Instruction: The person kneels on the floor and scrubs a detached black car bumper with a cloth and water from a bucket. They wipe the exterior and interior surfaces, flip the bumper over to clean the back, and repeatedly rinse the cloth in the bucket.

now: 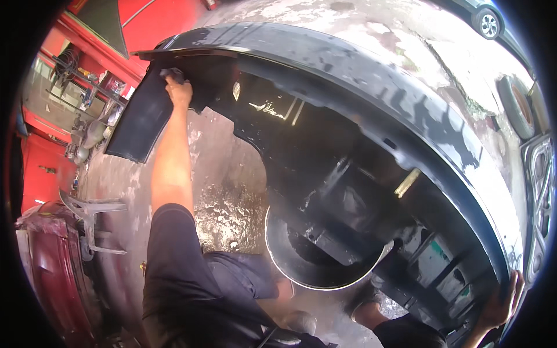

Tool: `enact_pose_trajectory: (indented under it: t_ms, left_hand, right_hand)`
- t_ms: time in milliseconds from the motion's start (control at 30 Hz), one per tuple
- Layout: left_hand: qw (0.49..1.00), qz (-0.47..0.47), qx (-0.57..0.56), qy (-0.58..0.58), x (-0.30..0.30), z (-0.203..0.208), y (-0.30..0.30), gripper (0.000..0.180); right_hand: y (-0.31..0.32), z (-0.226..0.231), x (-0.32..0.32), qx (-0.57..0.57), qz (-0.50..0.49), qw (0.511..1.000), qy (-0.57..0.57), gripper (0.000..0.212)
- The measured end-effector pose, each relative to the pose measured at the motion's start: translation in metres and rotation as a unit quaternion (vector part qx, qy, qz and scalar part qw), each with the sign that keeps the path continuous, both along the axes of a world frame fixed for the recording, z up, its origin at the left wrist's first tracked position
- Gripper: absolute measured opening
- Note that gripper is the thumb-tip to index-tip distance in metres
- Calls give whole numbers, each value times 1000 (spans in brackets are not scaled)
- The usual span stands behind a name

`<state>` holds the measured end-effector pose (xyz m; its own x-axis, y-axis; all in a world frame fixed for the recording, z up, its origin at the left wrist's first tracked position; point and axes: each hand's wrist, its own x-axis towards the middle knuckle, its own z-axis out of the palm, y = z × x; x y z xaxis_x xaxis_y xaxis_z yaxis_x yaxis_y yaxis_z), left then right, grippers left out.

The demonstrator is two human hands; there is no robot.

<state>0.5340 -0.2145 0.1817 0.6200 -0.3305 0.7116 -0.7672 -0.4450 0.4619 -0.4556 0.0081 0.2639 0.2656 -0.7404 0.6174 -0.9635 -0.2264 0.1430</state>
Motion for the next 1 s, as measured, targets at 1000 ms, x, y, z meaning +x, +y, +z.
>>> enact_pose_trajectory:
  t_ms: [1000]
  left_hand:
    - [899, 135, 415, -40, 139, -84, 289, 49]
  right_hand:
    - [-37, 32, 19, 61, 55, 996, 32, 42]
